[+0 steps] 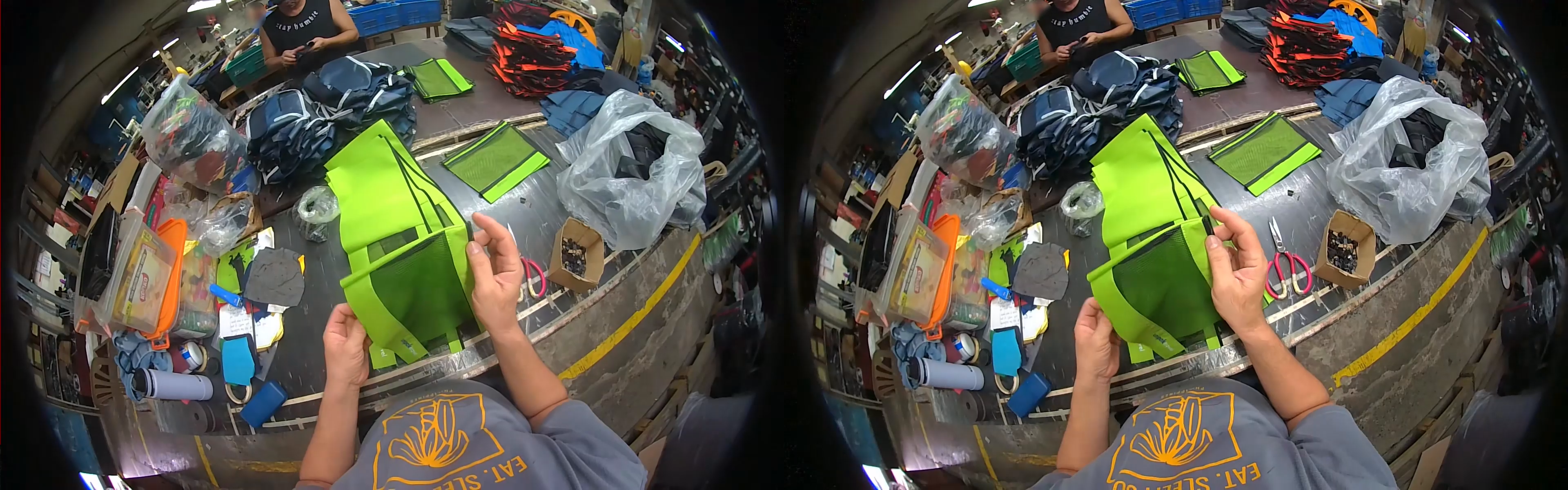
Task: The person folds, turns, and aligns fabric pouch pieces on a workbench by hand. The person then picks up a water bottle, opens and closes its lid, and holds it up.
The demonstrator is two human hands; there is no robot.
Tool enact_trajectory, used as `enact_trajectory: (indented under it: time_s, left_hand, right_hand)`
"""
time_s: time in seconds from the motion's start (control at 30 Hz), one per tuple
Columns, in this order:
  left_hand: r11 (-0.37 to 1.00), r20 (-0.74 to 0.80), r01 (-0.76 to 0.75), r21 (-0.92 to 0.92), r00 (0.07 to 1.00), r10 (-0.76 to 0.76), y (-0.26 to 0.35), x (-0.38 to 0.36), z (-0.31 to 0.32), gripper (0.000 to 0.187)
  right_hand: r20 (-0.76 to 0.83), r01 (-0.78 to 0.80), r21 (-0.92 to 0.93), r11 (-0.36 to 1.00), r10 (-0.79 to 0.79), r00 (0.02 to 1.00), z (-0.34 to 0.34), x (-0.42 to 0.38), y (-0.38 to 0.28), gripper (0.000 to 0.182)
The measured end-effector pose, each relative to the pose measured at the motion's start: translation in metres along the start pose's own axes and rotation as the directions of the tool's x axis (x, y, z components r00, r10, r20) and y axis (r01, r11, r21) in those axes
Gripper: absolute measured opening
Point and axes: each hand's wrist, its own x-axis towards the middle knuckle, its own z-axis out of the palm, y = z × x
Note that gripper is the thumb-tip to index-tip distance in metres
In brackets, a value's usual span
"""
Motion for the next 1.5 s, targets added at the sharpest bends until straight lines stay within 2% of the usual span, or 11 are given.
enact_trajectory:
  time_s: [0.17, 0.27, 0.43, 0.53, 0.67, 0.77, 0.87, 1.1, 1.23, 1.37, 1.5]
  left_hand:
    - [0.919, 0.169, 0.069, 0.389, 0.975, -0.145, 0.006, -0.007, 0.003, 0.038]
    - [0.784, 0.331, -0.293, 0.548, 0.936, 0.118, 0.025, -0.012, 0.062, 0.035]
    - [0.915, 0.365, -0.025, 0.402, 0.921, -0.135, 0.014, -0.008, 0.046, 0.027]
    - [0.604, 0.269, -0.39, 0.695, 0.92, 0.285, 0.006, 0.006, 0.054, 0.023]
    - [0.582, 0.258, -0.533, 0.615, 0.833, 0.49, 0.024, 0.022, 0.072, 0.024]
    - [0.526, 0.249, -0.46, 0.715, 0.871, 0.423, 0.061, 0.013, 0.097, 0.023]
    - [0.483, 0.265, -0.431, 0.762, 0.889, 0.375, 0.075, 0.006, 0.104, 0.023]
    - [0.521, 0.279, -0.368, 0.77, 0.929, 0.243, 0.071, 0.001, 0.086, 0.029]
    - [0.099, 0.619, -0.651, 0.752, 0.75, 0.233, 0.067, 0.004, 0.077, 0.031]
    - [0.221, 0.618, -0.727, 0.651, 0.676, 0.402, 0.073, -0.002, 0.103, 0.034]
    - [-0.019, 0.746, -0.822, 0.57, 0.507, 0.432, 0.076, -0.002, 0.107, 0.041]
  right_hand:
    - [-0.049, -0.034, 0.033, 0.999, 0.035, 0.998, 0.003, -0.002, -0.002, 0.04]
    - [0.011, -0.037, 0.035, 0.999, 0.037, 0.999, 0.006, -0.005, 0.004, 0.041]
    - [0.167, -0.046, 0.048, 0.998, 0.037, 0.985, 0.006, -0.01, -0.004, 0.044]
    - [0.253, -0.06, 0.067, 0.996, 0.041, 0.967, 0.004, -0.011, -0.01, 0.044]
    - [0.327, 0.0, 0.061, 0.998, -0.02, 0.945, 0.004, -0.012, -0.021, 0.04]
    - [0.273, 0.092, -0.006, 0.996, -0.087, 0.958, 0.003, -0.011, -0.033, 0.035]
    - [0.416, 0.422, -0.144, 0.895, -0.332, 0.847, -0.008, 0.005, -0.04, 0.03]
    - [0.484, 0.445, -0.136, 0.885, -0.332, 0.809, -0.021, 0.009, -0.041, 0.027]
    - [0.434, 0.504, -0.155, 0.849, -0.4, 0.807, -0.021, 0.008, -0.045, 0.028]
    - [0.411, 0.48, -0.121, 0.869, -0.396, 0.821, -0.02, 0.005, -0.044, 0.029]
    - [0.528, 0.416, -0.088, 0.905, -0.312, 0.79, -0.019, 0.005, -0.039, 0.03]
